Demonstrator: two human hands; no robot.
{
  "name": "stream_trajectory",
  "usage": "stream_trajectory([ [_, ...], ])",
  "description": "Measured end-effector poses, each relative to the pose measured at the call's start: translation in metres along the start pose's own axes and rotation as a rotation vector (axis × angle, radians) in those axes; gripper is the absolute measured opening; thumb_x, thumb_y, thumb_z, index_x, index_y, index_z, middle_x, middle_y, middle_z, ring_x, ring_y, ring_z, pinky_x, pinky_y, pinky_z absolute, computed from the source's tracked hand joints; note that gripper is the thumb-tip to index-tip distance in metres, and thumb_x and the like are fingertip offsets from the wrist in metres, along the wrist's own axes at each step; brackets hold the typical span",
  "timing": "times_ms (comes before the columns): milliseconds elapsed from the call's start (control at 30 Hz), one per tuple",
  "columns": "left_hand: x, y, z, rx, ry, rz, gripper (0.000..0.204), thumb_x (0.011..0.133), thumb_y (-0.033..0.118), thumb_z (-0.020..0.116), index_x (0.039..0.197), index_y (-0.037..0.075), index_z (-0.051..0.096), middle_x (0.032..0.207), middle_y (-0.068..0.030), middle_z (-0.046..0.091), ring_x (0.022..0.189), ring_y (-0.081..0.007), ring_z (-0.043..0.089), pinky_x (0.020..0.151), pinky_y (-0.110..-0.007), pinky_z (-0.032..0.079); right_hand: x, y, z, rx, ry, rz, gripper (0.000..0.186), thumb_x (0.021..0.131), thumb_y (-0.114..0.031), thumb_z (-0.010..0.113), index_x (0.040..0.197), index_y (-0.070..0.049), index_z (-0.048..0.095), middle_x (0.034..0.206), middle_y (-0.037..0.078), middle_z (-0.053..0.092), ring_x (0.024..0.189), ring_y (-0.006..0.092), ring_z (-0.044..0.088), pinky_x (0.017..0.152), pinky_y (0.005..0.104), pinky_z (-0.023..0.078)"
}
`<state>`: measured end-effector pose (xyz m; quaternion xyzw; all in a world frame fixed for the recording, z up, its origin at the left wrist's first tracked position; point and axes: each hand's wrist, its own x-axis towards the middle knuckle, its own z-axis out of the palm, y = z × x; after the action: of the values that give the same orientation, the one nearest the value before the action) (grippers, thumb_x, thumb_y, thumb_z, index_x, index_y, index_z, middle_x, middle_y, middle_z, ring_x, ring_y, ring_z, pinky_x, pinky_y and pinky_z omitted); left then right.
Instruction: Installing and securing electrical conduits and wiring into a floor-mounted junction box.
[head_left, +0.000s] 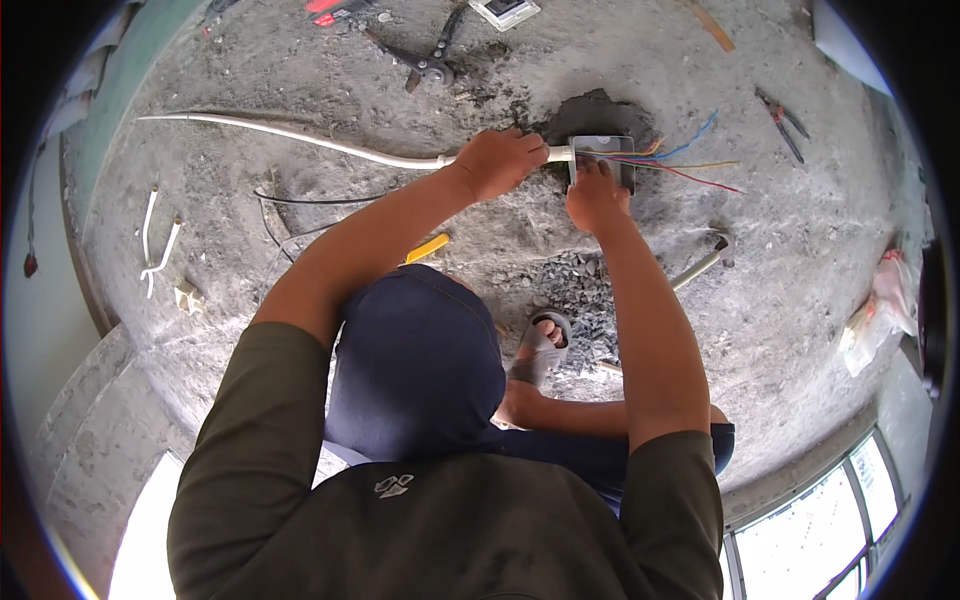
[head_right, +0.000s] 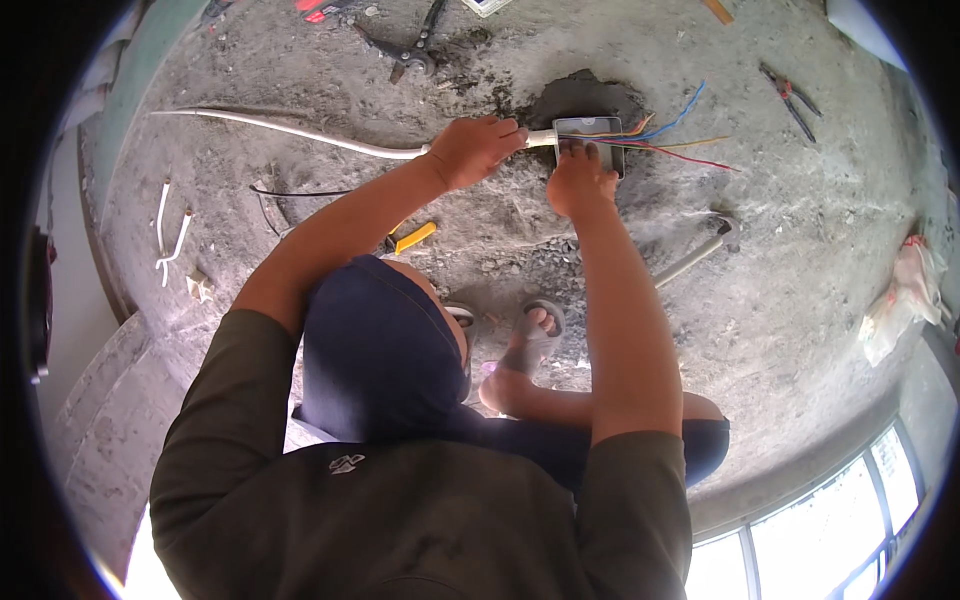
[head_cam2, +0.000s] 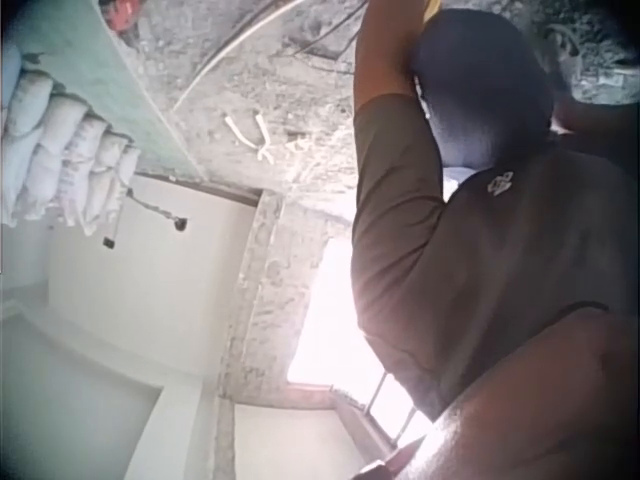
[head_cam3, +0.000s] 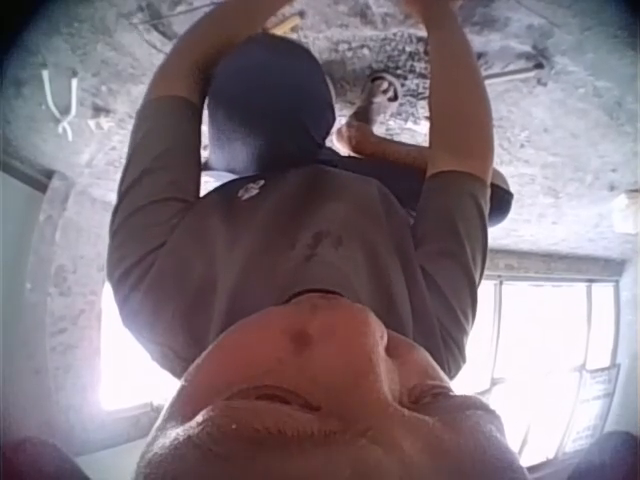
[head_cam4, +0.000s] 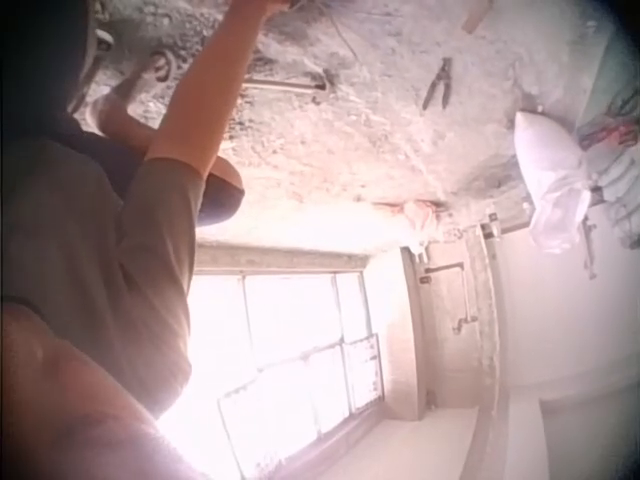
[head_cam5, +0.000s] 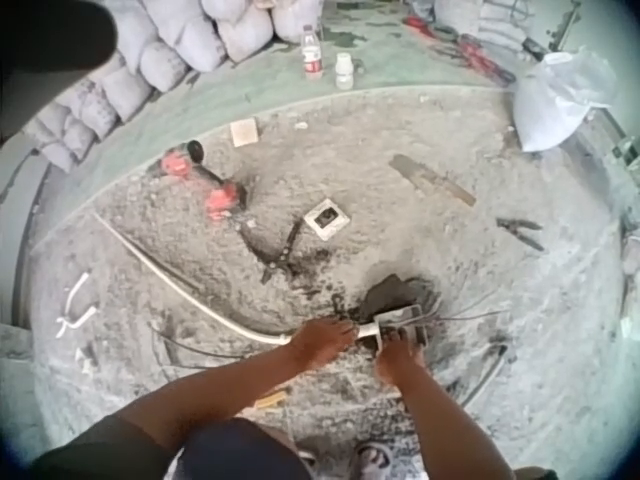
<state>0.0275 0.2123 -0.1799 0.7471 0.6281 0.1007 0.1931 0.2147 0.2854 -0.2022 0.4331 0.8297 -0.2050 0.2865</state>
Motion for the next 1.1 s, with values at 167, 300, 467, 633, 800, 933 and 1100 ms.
stream_trajectory([
  [167, 0.002, -0.014, 0.002, -0.329, 0.429, -0.206, 0.016, 0.089, 0.015, 0.054, 0.102, 0.008, 0.060, 0.096, -0.0045, 0.062, 0.083, -0.0225, 0.064, 0.062, -0.033, 0.054, 0.012, 0.000, 0.016, -0.041, 0.027, -0.042, 0.057, 0.089, -0.019, 0.043, 0.144, -0.013, 0.030, 0.151, 0.002, 0.026, 0.139, 0.0223, 0.025, 0.100, 0.0585, 0.035],
  [300, -0.016, -0.010, -0.011, -1.544, -0.074, -0.737, 0.018, 0.092, 0.012, 0.048, 0.101, 0.001, 0.059, 0.087, -0.0079, 0.065, 0.058, -0.0179, 0.062, 0.044, -0.029, 0.046, 0.020, 0.018, 0.037, -0.084, 0.051, -0.015, 0.058, 0.090, -0.019, 0.043, 0.145, -0.013, 0.029, 0.153, 0.002, 0.024, 0.140, 0.0225, 0.024, 0.100, 0.0580, 0.035],
  [467, -0.035, -0.020, 0.001, -0.488, -0.131, -0.528, 0.021, 0.093, 0.025, 0.052, 0.098, 0.006, 0.059, 0.073, -0.0109, 0.063, 0.068, -0.0273, 0.064, 0.058, -0.041, 0.049, 0.016, 0.008, 0.028, -0.090, 0.012, -0.018, 0.058, 0.090, -0.019, 0.043, 0.146, -0.014, 0.028, 0.153, 0.001, 0.022, 0.140, 0.0225, 0.023, 0.100, 0.0579, 0.034],
  [633, -0.003, -0.021, 0.008, -0.169, -0.164, -0.388, 0.026, 0.086, 0.036, 0.061, 0.092, 0.010, 0.060, 0.075, -0.0116, 0.063, 0.073, -0.0315, 0.064, 0.063, -0.045, 0.048, 0.019, 0.011, 0.032, -0.071, 0.036, -0.012, 0.059, 0.090, -0.019, 0.044, 0.146, -0.014, 0.028, 0.153, 0.001, 0.023, 0.140, 0.0230, 0.023, 0.101, 0.0579, 0.033],
  [800, 0.020, -0.019, 0.004, -0.051, -0.306, -0.324, 0.026, 0.082, 0.036, 0.066, 0.088, 0.010, 0.064, 0.077, -0.0117, 0.064, 0.078, -0.0314, 0.065, 0.065, -0.045, 0.049, 0.014, 0.011, 0.029, -0.049, 0.074, -0.022, 0.056, 0.091, -0.023, 0.047, 0.144, -0.013, 0.032, 0.151, 0.001, 0.027, 0.139, 0.0228, 0.025, 0.102, 0.0568, 0.033],
  [933, 0.028, -0.013, 0.007, -0.011, -0.383, -0.448, 0.025, 0.080, 0.033, 0.069, 0.087, 0.010, 0.065, 0.082, -0.0113, 0.065, 0.081, -0.0313, 0.065, 0.067, -0.045, 0.050, 0.002, 0.009, 0.014, -0.003, 0.068, -0.022, 0.058, 0.090, -0.027, 0.050, 0.143, -0.013, 0.032, 0.150, 0.002, 0.028, 0.139, 0.0225, 0.026, 0.102, 0.0560, 0.033],
  [1100, 0.035, -0.008, 0.005, 0.031, -0.434, -0.463, 0.025, 0.080, 0.032, 0.069, 0.088, 0.009, 0.065, 0.085, -0.0104, 0.065, 0.083, -0.0301, 0.065, 0.068, -0.044, 0.051, -0.013, 0.041, 0.013, 0.460, 0.453, -0.182, 0.040, 0.088, -0.023, 0.056, 0.125, -0.008, 0.054, 0.129, 0.010, 0.054, 0.121, 0.0290, 0.048, 0.099, 0.0422, 0.041],
])
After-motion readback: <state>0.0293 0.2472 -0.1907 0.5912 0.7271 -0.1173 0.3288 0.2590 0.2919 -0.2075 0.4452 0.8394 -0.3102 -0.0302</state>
